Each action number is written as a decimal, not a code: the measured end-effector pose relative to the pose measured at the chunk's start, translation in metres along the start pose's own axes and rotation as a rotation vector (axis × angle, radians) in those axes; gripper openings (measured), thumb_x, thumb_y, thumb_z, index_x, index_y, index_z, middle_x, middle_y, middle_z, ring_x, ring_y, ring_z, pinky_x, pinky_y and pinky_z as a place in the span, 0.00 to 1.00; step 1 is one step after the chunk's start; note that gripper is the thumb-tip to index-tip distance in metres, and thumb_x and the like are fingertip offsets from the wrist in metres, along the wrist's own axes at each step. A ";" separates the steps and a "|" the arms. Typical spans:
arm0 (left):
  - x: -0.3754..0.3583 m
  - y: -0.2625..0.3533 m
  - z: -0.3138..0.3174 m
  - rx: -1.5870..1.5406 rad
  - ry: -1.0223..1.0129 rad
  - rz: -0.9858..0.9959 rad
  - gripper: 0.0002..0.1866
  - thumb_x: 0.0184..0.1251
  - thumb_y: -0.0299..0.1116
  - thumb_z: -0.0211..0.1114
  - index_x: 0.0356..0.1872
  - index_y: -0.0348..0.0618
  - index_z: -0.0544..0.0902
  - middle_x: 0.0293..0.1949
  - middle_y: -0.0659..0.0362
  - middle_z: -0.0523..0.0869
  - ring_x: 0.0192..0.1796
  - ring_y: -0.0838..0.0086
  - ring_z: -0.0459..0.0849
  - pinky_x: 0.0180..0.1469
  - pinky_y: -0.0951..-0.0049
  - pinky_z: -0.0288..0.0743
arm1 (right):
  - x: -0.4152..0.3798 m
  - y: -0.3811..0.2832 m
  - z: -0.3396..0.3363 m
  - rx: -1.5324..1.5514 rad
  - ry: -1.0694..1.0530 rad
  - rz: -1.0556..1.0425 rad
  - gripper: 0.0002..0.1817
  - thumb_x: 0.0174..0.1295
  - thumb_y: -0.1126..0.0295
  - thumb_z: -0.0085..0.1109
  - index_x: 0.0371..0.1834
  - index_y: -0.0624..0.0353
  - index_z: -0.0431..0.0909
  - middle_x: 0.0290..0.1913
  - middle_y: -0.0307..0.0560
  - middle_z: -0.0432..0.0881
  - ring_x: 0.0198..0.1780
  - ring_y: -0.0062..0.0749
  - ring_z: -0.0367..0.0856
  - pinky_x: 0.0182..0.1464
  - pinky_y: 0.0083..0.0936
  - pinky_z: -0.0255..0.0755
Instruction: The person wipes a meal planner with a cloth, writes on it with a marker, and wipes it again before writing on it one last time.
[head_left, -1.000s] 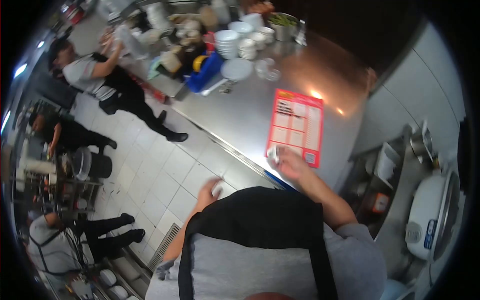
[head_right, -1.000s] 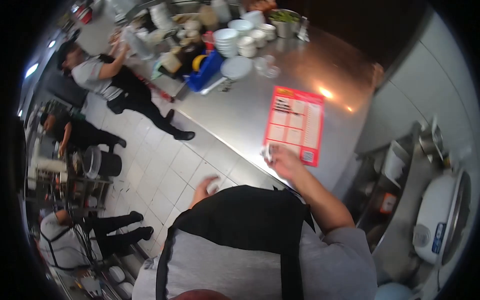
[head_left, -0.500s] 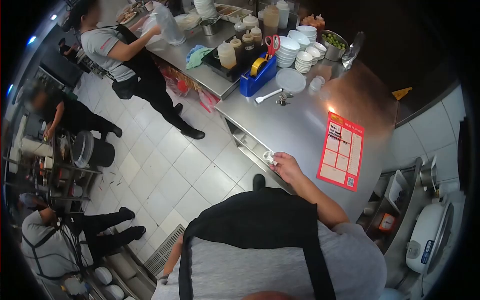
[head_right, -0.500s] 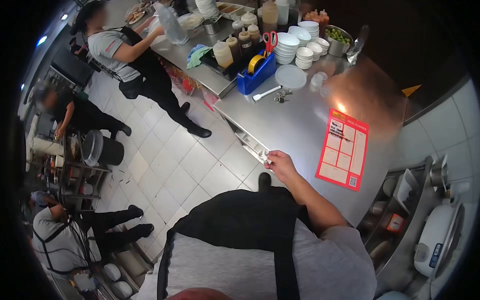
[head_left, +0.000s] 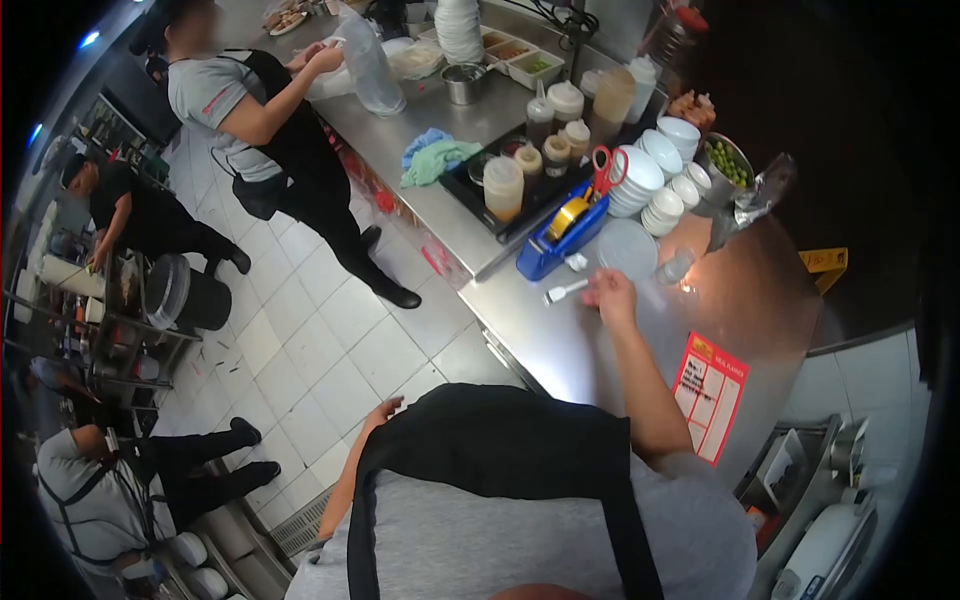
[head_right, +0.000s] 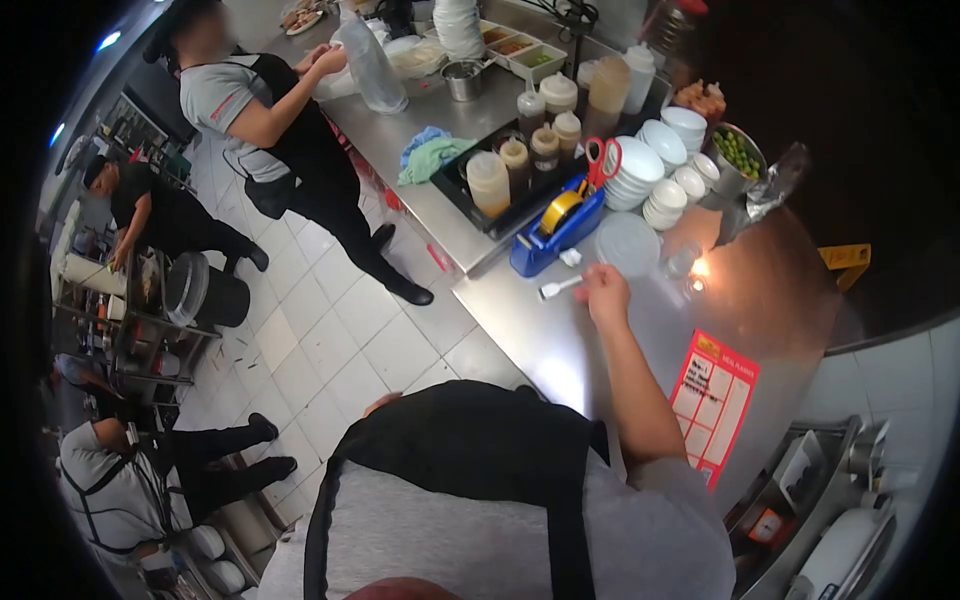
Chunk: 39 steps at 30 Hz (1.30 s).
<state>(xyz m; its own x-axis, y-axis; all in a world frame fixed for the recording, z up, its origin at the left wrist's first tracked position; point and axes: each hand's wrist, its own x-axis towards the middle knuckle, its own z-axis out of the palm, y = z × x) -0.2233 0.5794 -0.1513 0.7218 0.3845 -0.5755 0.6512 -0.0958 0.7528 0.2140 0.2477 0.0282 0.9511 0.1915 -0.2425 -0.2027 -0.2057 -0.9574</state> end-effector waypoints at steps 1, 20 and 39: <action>0.008 -0.006 -0.003 0.052 -0.060 -0.035 0.26 0.64 0.41 0.65 0.63 0.45 0.75 0.56 0.50 0.83 0.57 0.60 0.82 0.59 0.64 0.75 | -0.002 0.000 -0.002 -0.290 0.005 -0.116 0.06 0.66 0.73 0.55 0.41 0.61 0.80 0.37 0.46 0.81 0.30 0.33 0.81 0.35 0.27 0.78; 0.109 0.441 -0.019 0.775 -0.425 1.492 0.26 0.62 0.41 0.66 0.58 0.41 0.72 0.49 0.49 0.80 0.53 0.54 0.80 0.52 0.59 0.77 | -0.074 -0.060 0.127 -0.899 0.036 -0.567 0.14 0.54 0.75 0.58 0.45 0.58 0.76 0.39 0.51 0.77 0.44 0.48 0.76 0.46 0.44 0.70; -0.104 0.282 0.165 1.170 -1.456 1.251 0.14 0.69 0.40 0.53 0.43 0.41 0.80 0.38 0.46 0.86 0.44 0.52 0.86 0.45 0.54 0.79 | -0.435 0.042 0.053 -0.821 0.147 0.014 0.13 0.66 0.58 0.53 0.47 0.50 0.78 0.39 0.49 0.81 0.38 0.50 0.82 0.37 0.43 0.76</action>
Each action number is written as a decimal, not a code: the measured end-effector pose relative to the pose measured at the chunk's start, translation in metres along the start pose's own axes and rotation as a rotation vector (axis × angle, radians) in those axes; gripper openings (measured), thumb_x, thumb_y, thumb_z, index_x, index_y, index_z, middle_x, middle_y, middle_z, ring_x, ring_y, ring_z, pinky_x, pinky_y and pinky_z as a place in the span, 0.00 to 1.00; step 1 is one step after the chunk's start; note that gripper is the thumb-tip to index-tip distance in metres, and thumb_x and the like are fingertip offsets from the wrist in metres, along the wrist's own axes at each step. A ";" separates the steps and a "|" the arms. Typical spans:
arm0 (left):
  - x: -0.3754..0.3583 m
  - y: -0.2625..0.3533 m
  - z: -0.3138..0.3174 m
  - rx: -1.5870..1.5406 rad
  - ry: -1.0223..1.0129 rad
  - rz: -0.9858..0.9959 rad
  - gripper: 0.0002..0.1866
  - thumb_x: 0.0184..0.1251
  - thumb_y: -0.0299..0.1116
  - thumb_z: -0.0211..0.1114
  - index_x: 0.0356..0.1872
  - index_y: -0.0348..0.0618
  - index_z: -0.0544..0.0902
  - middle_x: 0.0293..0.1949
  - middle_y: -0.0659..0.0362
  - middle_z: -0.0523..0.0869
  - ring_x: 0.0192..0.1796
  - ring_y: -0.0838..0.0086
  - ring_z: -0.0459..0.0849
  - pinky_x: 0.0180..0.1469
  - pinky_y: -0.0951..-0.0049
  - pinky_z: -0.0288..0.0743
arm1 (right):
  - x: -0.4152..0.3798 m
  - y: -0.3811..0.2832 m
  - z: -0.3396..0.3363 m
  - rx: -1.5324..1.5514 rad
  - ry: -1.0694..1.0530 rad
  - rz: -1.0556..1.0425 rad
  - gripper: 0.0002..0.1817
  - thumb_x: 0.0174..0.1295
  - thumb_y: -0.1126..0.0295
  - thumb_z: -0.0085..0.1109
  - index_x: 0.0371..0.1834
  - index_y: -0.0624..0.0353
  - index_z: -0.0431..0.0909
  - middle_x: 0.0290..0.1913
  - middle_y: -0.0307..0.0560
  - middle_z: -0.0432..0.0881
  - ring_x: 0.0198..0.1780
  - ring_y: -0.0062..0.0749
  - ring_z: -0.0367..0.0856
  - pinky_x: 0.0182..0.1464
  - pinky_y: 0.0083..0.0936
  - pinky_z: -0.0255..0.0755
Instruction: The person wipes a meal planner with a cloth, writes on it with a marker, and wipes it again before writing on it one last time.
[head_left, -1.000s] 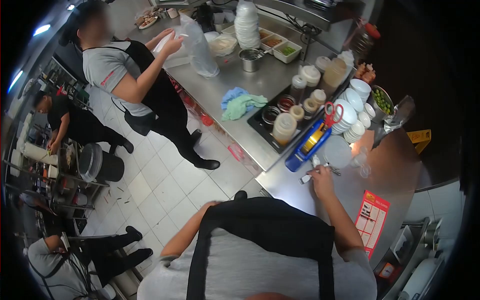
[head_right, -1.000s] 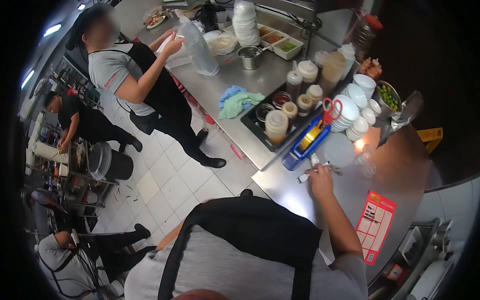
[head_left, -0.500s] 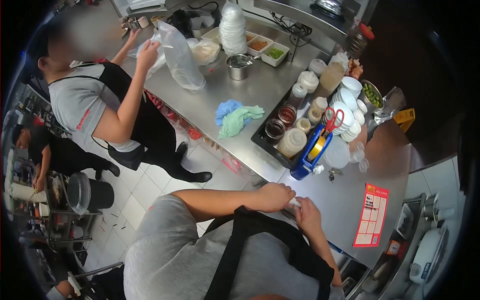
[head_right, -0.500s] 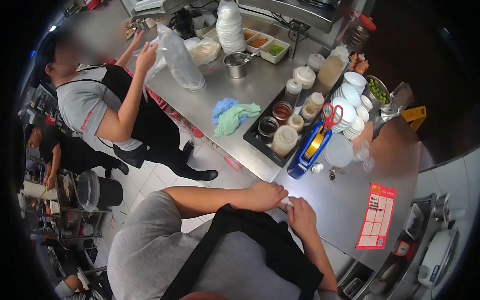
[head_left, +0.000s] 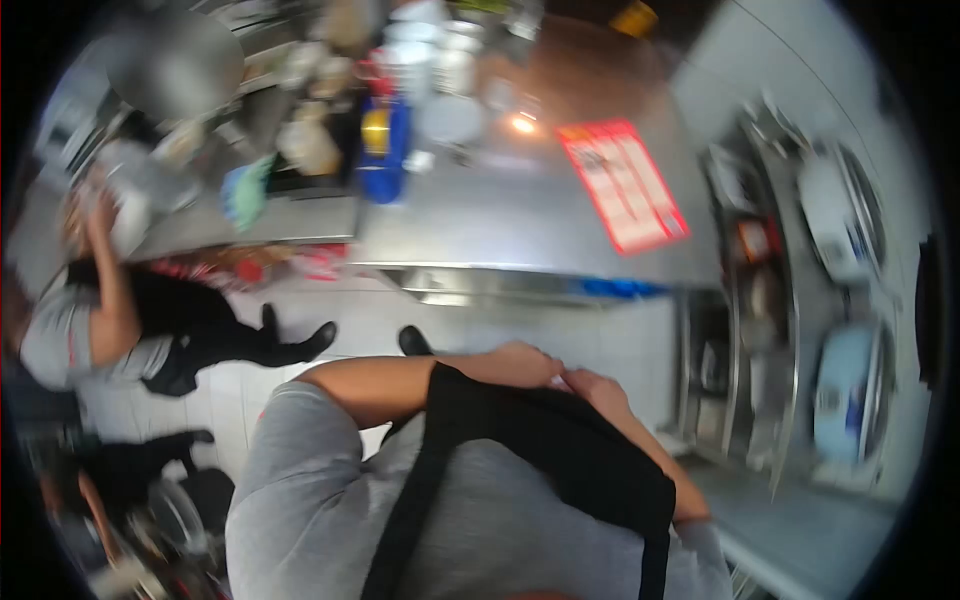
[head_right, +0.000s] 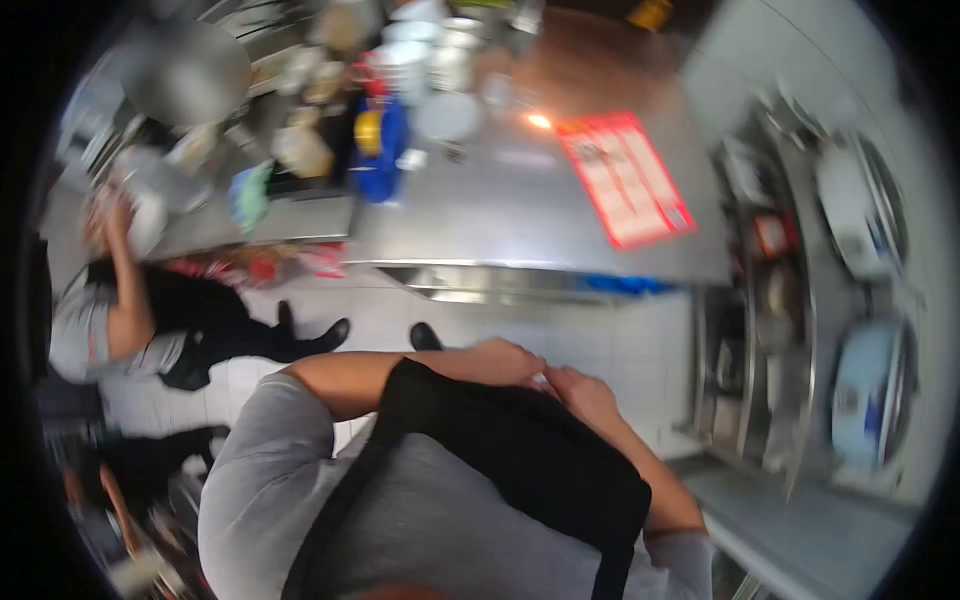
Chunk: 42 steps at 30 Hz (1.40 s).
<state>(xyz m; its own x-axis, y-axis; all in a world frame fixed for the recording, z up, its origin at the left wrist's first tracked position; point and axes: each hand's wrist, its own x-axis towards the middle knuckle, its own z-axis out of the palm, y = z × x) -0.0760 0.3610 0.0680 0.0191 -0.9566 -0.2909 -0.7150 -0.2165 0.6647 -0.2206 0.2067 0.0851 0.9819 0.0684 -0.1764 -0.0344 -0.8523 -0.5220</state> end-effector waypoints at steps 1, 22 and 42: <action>0.011 0.013 0.004 -0.036 0.001 0.053 0.15 0.70 0.42 0.54 0.43 0.41 0.80 0.37 0.46 0.86 0.44 0.50 0.85 0.44 0.54 0.78 | -0.021 0.001 -0.013 -0.055 -0.025 0.084 0.14 0.67 0.58 0.53 0.48 0.51 0.78 0.39 0.49 0.81 0.38 0.50 0.82 0.37 0.44 0.76; 0.130 0.007 -0.094 -0.636 0.479 0.122 0.14 0.75 0.36 0.51 0.56 0.45 0.74 0.42 0.60 0.80 0.43 0.76 0.76 0.51 0.72 0.70 | 0.081 0.089 -0.164 1.389 0.713 -0.128 0.12 0.74 0.66 0.47 0.52 0.62 0.69 0.51 0.60 0.80 0.47 0.41 0.84 0.50 0.33 0.79; 0.222 0.025 -0.122 -1.023 0.847 -0.166 0.07 0.70 0.31 0.63 0.41 0.38 0.82 0.32 0.65 0.82 0.39 0.84 0.76 0.43 0.79 0.72 | 0.137 0.220 -0.197 1.338 0.085 -0.110 0.10 0.74 0.68 0.48 0.48 0.63 0.74 0.28 0.41 0.77 0.29 0.20 0.74 0.35 0.17 0.68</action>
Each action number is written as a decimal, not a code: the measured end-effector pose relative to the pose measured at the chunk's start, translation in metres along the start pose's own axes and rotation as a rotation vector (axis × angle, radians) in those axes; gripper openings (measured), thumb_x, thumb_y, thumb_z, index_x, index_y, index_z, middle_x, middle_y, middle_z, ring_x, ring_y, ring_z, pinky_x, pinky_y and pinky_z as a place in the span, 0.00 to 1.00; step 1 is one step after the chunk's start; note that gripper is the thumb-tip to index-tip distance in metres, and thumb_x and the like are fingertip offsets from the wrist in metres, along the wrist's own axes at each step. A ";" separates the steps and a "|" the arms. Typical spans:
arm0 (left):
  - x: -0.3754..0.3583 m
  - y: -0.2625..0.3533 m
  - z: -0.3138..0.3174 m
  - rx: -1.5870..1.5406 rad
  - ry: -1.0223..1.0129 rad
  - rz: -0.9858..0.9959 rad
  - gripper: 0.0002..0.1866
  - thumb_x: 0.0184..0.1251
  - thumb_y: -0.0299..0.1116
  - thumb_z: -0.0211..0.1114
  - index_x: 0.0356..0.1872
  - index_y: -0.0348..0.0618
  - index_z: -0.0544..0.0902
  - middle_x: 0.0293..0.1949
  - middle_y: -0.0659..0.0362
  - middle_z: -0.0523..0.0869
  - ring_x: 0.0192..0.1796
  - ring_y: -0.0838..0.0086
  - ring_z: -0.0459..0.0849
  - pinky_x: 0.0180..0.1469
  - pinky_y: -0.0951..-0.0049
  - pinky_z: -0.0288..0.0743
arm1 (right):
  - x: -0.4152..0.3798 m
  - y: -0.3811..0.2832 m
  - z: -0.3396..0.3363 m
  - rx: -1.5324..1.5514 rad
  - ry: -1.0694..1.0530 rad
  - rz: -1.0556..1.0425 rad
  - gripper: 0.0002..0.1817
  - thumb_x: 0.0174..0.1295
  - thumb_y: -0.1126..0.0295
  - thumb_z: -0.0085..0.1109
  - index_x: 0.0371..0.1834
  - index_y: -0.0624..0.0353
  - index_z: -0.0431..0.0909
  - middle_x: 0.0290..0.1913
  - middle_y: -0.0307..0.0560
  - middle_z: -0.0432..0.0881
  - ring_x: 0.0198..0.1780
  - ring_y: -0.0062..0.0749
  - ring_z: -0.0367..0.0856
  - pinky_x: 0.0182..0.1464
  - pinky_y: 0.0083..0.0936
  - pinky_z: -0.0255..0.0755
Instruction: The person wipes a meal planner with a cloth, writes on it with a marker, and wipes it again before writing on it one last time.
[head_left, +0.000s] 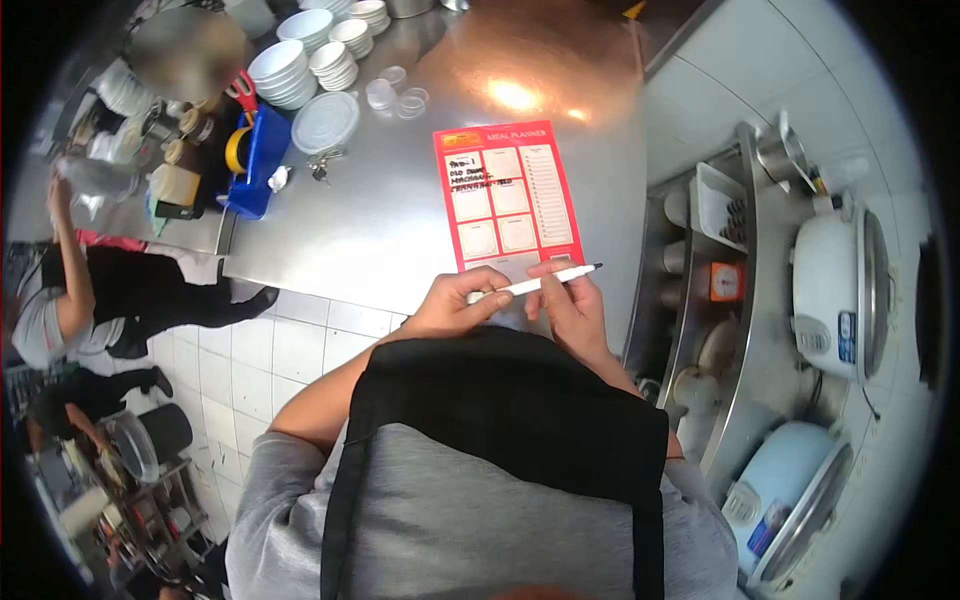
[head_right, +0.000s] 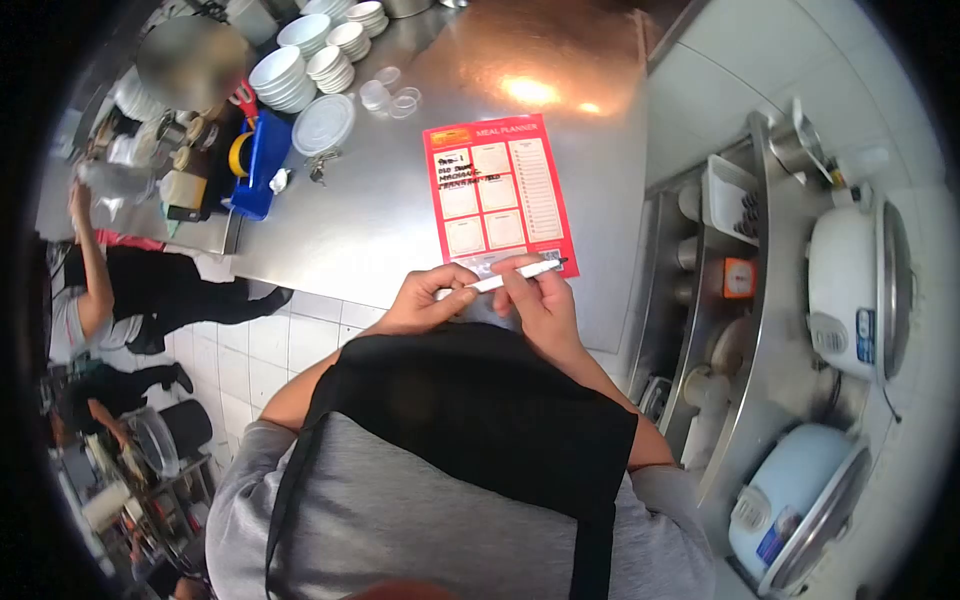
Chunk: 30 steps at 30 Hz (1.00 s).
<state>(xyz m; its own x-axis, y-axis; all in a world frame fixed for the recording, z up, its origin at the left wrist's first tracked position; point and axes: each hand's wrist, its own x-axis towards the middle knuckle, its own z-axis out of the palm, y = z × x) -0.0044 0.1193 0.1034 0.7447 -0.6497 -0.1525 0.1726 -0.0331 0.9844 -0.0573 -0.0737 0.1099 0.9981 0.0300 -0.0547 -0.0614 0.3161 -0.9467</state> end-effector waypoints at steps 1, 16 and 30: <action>0.001 -0.003 0.007 0.017 0.035 0.021 0.07 0.70 0.30 0.63 0.42 0.37 0.82 0.33 0.65 0.82 0.39 0.84 0.76 0.43 0.79 0.71 | 0.001 0.003 -0.007 0.039 -0.033 0.041 0.11 0.74 0.68 0.48 0.49 0.63 0.74 0.28 0.41 0.77 0.29 0.20 0.74 0.34 0.17 0.68; -0.022 -0.012 0.034 0.198 0.820 0.075 0.08 0.69 0.32 0.63 0.35 0.38 0.80 0.30 0.61 0.81 0.30 0.81 0.78 0.35 0.79 0.73 | 0.072 0.037 0.020 0.136 -0.402 0.261 0.10 0.75 0.67 0.44 0.47 0.61 0.73 0.25 0.37 0.74 0.25 0.17 0.72 0.28 0.15 0.66; 0.036 -0.037 0.015 0.596 0.225 0.135 0.12 0.69 0.30 0.58 0.51 0.39 0.80 0.46 0.50 0.82 0.52 0.58 0.80 0.55 0.63 0.74 | 0.118 0.073 -0.081 -0.468 0.046 -0.198 0.06 0.65 0.74 0.56 0.43 0.59 0.76 0.30 0.43 0.76 0.31 0.26 0.76 0.35 0.23 0.71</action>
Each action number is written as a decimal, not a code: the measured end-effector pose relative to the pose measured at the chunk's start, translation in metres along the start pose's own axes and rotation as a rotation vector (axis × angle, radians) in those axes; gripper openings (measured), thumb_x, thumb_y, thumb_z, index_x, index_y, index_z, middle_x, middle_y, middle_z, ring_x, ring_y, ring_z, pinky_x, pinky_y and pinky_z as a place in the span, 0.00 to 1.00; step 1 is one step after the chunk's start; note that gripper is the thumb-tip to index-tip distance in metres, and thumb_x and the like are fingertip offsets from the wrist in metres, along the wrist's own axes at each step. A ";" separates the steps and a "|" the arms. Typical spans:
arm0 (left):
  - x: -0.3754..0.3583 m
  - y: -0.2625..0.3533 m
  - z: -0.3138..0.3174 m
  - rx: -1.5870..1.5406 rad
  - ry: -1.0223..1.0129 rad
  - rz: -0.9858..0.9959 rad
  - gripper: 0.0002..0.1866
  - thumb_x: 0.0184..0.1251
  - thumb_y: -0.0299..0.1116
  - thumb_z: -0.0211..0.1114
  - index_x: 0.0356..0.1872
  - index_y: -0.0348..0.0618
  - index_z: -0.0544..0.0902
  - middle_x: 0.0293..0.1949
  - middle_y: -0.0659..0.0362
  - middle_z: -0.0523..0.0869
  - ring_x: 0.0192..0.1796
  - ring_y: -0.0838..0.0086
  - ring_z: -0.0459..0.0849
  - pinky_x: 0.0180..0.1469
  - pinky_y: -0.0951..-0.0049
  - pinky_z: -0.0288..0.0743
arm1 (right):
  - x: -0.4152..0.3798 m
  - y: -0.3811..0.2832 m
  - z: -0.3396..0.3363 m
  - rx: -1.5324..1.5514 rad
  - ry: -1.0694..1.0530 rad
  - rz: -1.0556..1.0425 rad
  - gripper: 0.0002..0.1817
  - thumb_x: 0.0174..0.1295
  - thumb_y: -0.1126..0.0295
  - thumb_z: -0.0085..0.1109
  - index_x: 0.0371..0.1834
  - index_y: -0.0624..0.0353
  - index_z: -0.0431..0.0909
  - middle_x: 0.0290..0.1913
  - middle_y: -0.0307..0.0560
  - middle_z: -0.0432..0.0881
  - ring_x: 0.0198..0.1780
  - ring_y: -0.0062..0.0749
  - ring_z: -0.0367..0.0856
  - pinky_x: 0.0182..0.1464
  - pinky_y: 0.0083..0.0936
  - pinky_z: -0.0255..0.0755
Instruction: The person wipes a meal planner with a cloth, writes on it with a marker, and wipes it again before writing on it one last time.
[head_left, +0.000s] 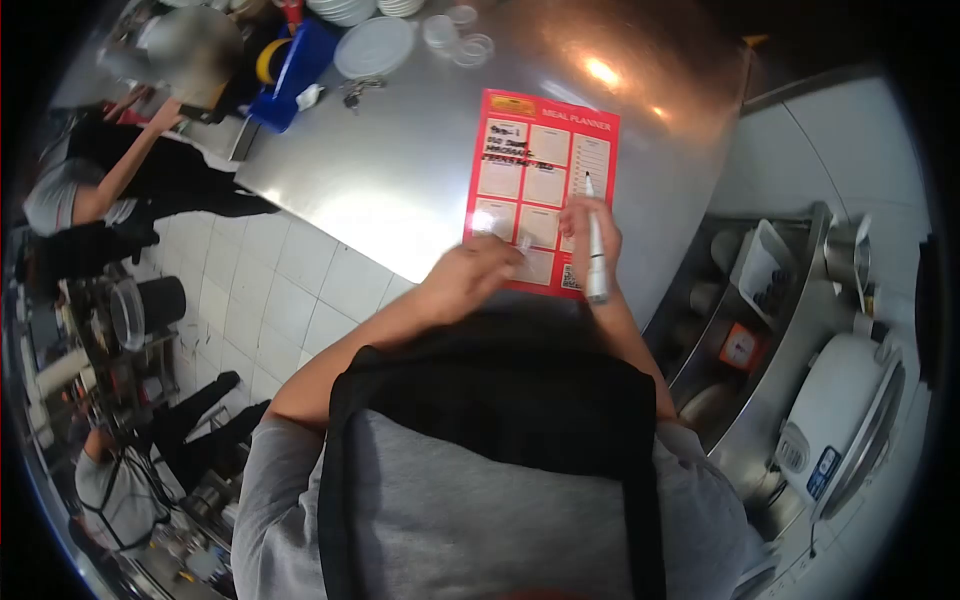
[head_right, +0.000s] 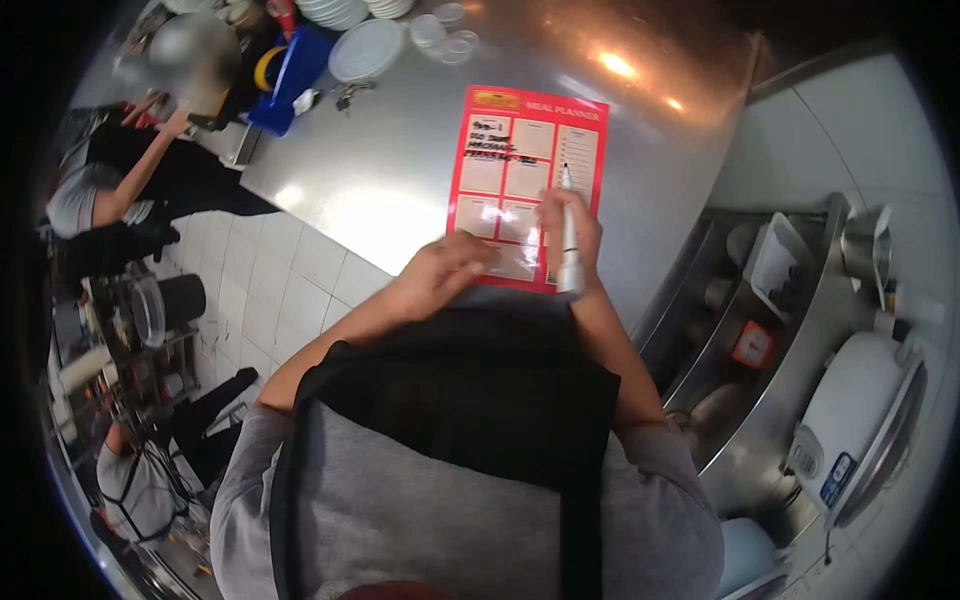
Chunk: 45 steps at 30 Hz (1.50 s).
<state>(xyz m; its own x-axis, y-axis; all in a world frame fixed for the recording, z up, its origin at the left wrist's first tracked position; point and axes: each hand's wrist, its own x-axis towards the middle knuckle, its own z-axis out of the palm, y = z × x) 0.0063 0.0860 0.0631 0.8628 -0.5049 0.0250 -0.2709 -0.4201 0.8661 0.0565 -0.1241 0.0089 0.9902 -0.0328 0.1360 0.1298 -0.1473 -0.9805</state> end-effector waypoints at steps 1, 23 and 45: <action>-0.003 -0.015 -0.004 0.245 0.098 -0.016 0.15 0.62 0.27 0.62 0.51 0.41 0.80 0.51 0.49 0.80 0.56 0.53 0.77 0.58 0.59 0.73 | 0.009 0.000 -0.009 0.111 0.049 0.027 0.06 0.68 0.73 0.52 0.45 0.59 0.75 0.30 0.41 0.75 0.30 0.22 0.73 0.35 0.20 0.69; -0.018 -0.071 0.005 0.548 0.270 0.064 0.18 0.54 0.30 0.71 0.48 0.49 0.83 0.52 0.57 0.79 0.55 0.61 0.78 0.54 0.62 0.72 | 0.081 0.037 0.026 -0.058 0.089 -0.277 0.04 0.51 0.81 0.55 0.27 0.64 0.70 0.28 0.48 0.74 0.27 0.32 0.73 0.29 0.25 0.67; -0.019 -0.073 0.004 0.516 0.252 0.070 0.21 0.52 0.27 0.71 0.51 0.47 0.82 0.53 0.56 0.79 0.55 0.58 0.77 0.56 0.61 0.71 | 0.079 0.039 0.026 -0.088 0.101 -0.311 0.04 0.50 0.81 0.54 0.27 0.63 0.69 0.27 0.49 0.74 0.25 0.35 0.72 0.28 0.27 0.67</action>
<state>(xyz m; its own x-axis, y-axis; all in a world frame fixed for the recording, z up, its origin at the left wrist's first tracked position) 0.0077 0.1232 -0.0033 0.8931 -0.3761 0.2469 -0.4498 -0.7375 0.5038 0.1411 -0.1062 -0.0222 0.8931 -0.0702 0.4444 0.4155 -0.2500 -0.8745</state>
